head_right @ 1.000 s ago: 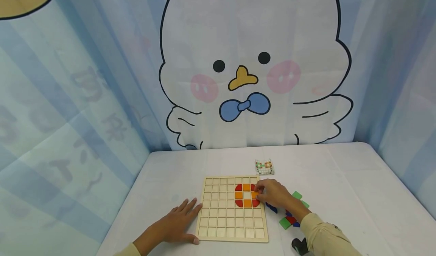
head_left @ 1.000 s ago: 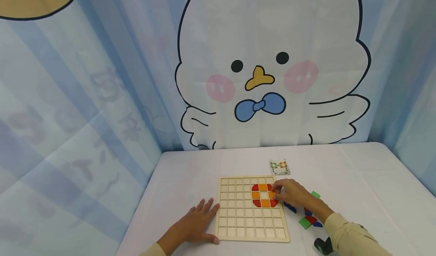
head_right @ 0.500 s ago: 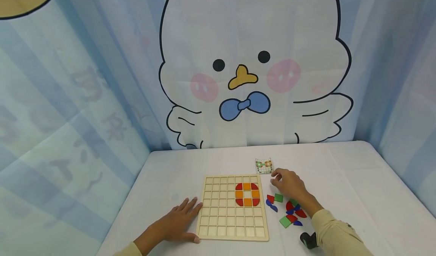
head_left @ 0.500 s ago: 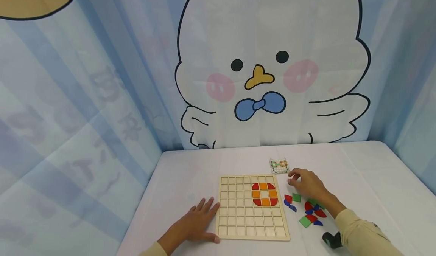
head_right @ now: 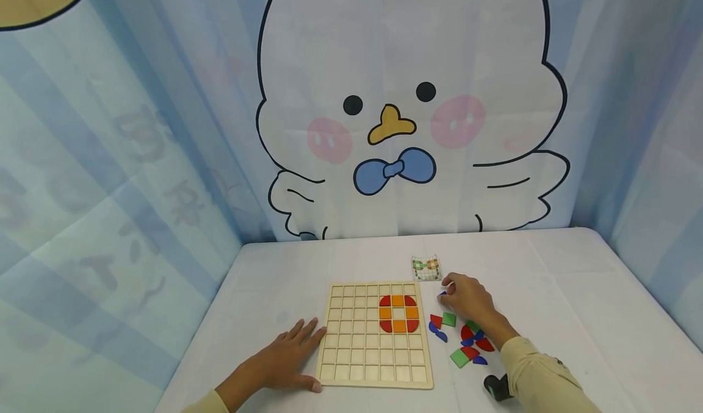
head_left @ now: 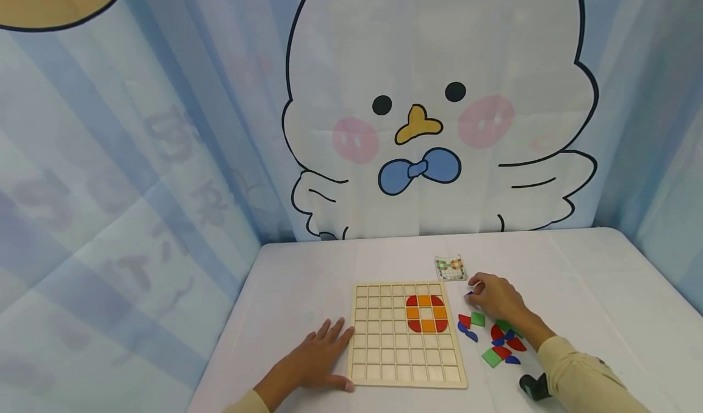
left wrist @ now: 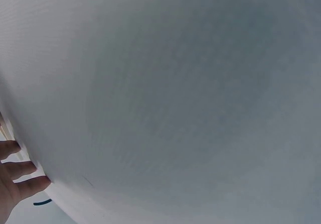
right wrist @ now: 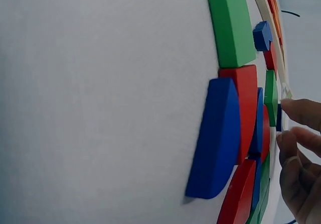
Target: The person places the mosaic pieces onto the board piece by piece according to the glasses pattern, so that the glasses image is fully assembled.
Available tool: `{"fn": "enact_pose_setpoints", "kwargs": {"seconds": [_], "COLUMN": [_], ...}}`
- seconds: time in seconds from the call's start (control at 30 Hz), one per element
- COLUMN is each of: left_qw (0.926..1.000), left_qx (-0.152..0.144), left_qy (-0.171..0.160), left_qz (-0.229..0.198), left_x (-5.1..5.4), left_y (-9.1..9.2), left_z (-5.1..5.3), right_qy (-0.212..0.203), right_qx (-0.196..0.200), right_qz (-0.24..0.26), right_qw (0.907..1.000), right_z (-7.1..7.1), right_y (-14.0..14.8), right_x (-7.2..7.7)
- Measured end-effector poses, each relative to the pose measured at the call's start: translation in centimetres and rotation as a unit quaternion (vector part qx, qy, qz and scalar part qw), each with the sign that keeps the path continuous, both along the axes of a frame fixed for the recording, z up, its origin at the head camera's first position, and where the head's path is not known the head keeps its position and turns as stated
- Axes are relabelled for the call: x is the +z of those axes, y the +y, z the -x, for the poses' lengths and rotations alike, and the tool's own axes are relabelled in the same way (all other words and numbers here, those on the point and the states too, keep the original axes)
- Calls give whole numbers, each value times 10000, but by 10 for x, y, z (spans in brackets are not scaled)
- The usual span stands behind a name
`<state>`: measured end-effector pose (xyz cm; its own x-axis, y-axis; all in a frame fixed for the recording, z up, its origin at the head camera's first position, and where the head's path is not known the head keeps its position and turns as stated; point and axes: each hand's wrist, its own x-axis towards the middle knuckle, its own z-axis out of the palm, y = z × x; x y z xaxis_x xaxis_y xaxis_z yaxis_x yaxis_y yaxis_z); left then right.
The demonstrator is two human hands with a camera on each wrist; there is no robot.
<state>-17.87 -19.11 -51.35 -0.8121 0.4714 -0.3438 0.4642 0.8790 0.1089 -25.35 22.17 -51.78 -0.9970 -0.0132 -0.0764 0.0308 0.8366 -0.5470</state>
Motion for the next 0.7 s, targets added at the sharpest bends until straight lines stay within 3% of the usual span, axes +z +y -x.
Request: {"fn": "enact_pose_setpoints", "kwargs": {"seconds": [0.43, 0.7], "left_qw": [10000, 9999], "left_qx": [-6, -87], "left_qy": [-47, 49], "left_qz": [-50, -48], "left_x": [-1, -1], "left_y": [-1, -2], "left_z": [0, 1], "right_qy": [34, -55], "right_qx": [-78, 20], "right_qz": [-194, -53], "right_qw": [9998, 10000], "right_z": [1, 3], "right_y": [-4, -2], "right_x": [-2, -1]}}
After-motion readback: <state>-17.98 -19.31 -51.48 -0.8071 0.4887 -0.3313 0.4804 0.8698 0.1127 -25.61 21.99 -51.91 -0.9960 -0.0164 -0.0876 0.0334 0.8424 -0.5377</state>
